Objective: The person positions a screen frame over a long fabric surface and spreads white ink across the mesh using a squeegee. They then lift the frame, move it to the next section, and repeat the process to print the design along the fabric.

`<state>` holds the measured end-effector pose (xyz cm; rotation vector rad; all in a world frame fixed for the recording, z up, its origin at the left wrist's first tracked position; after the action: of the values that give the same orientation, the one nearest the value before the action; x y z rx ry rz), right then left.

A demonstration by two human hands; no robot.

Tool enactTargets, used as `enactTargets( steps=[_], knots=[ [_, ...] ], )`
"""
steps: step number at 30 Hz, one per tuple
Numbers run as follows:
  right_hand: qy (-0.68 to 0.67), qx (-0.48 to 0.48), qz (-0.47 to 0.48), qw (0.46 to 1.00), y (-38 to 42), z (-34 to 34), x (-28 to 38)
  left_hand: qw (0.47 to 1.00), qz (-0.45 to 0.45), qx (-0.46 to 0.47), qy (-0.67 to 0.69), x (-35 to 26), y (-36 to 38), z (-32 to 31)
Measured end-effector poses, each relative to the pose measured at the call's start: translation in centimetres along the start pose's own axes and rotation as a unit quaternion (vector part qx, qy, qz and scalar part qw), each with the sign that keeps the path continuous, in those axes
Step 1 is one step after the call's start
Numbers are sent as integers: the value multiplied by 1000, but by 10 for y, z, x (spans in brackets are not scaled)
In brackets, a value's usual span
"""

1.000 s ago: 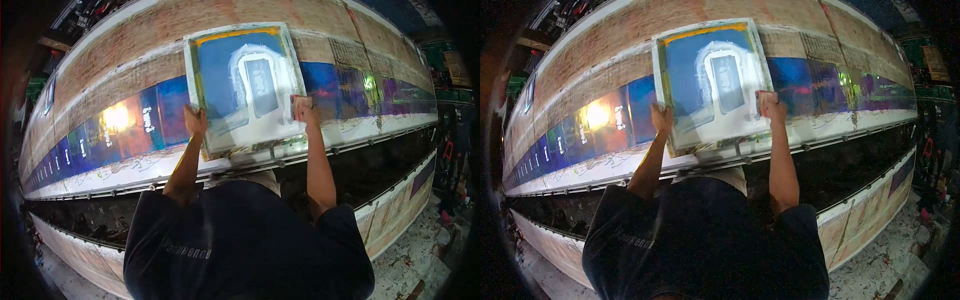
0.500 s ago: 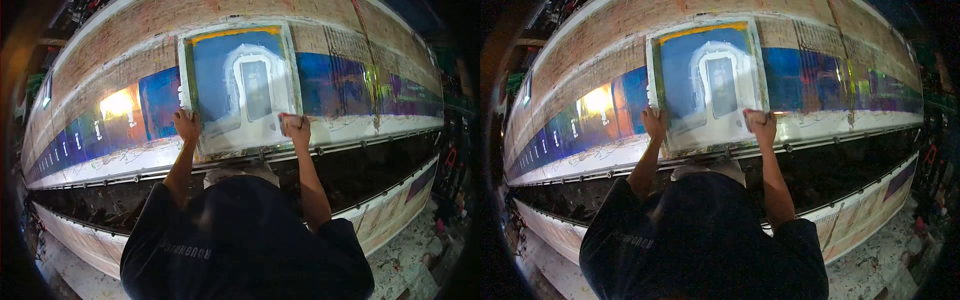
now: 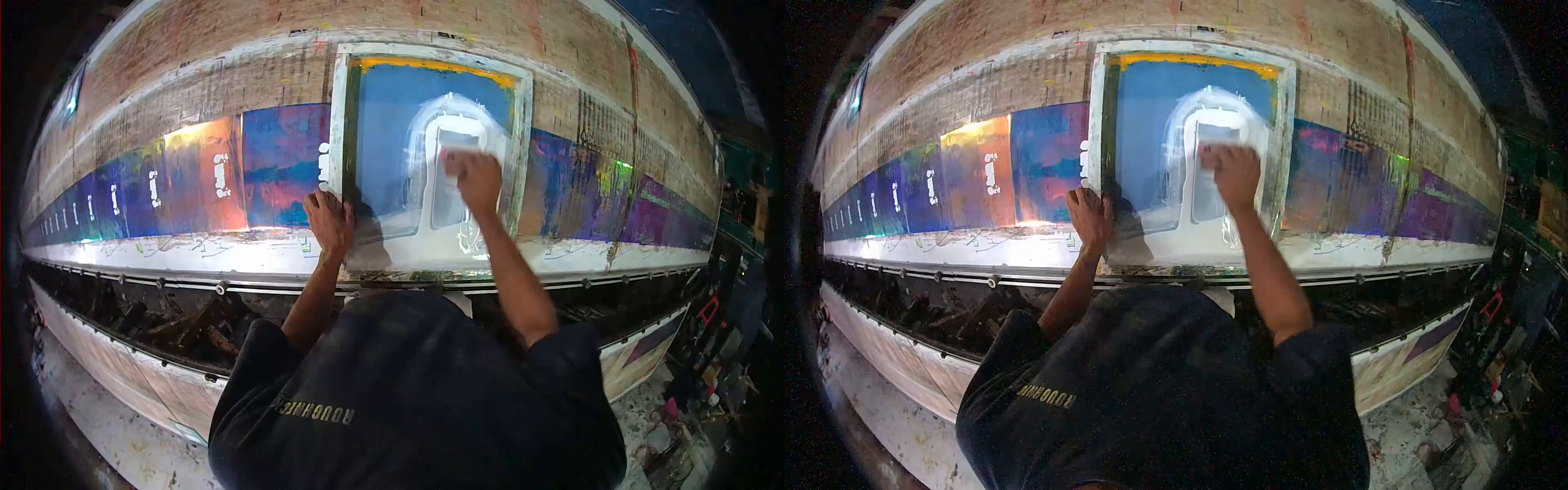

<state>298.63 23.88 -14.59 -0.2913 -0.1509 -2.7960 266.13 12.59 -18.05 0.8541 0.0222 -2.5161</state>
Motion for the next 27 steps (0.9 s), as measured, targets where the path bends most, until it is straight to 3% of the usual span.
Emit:
enactTargets(
  steps=[2, 5, 8, 10, 11, 12, 14, 16, 18, 23, 24, 26, 27],
  knots=[
    [10, -99, 46, 994, 74, -14, 24, 1000, -2, -14, -19, -1, -1, 2],
    [-7, -58, 22, 998, 149, -13, 45, 999, -17, -22, -32, 4, -1, -4],
    [-127, -3, 21, 992, 166, 5, 44, 996, -45, -70, -27, -3, -1, 2],
    [-156, 21, 6, 987, 159, 12, 6, 993, 82, 51, 61, 25, -12, -15],
    [-209, -45, -99, 972, 166, 11, -27, 974, 27, 32, 224, 39, -14, -22],
    [-260, -108, -200, 938, 181, 2, -61, 974, 20, 33, 223, 20, -8, -17],
    [-484, -197, -420, 742, 217, -43, -126, 971, -51, -13, 232, -37, 7, 8],
    [-473, -261, -412, 733, 231, -45, -178, 984, -64, -53, 156, -49, 12, -28],
    [-449, -237, -375, 775, 229, -26, -243, 991, 0, 7, 132, -92, 25, -71],
    [-427, -194, -427, 773, 252, 26, -367, 993, -7, 15, 120, -185, 82, -155],
    [-428, -197, -433, 769, 267, 11, -385, 992, 7, 8, 122, -190, 93, -163],
    [-406, -255, -355, 802, 295, -23, -419, 991, 12, 3, 136, -191, 110, -169],
    [-440, -181, -487, 732, 312, 11, -381, 993, -12, -16, 112, -194, 116, -164]
  ],
)
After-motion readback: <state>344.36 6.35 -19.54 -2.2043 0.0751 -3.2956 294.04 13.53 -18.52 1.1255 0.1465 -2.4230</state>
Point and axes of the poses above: each hand's wrist, its own y-axis away from the middle knuckle, its own z-axis out of the back of the hand, x = y × z, the point moved 6 cm from there along -y, towards the middle knuckle, and after that the axes turned 10 degrees about z, right-handed, at the moved point
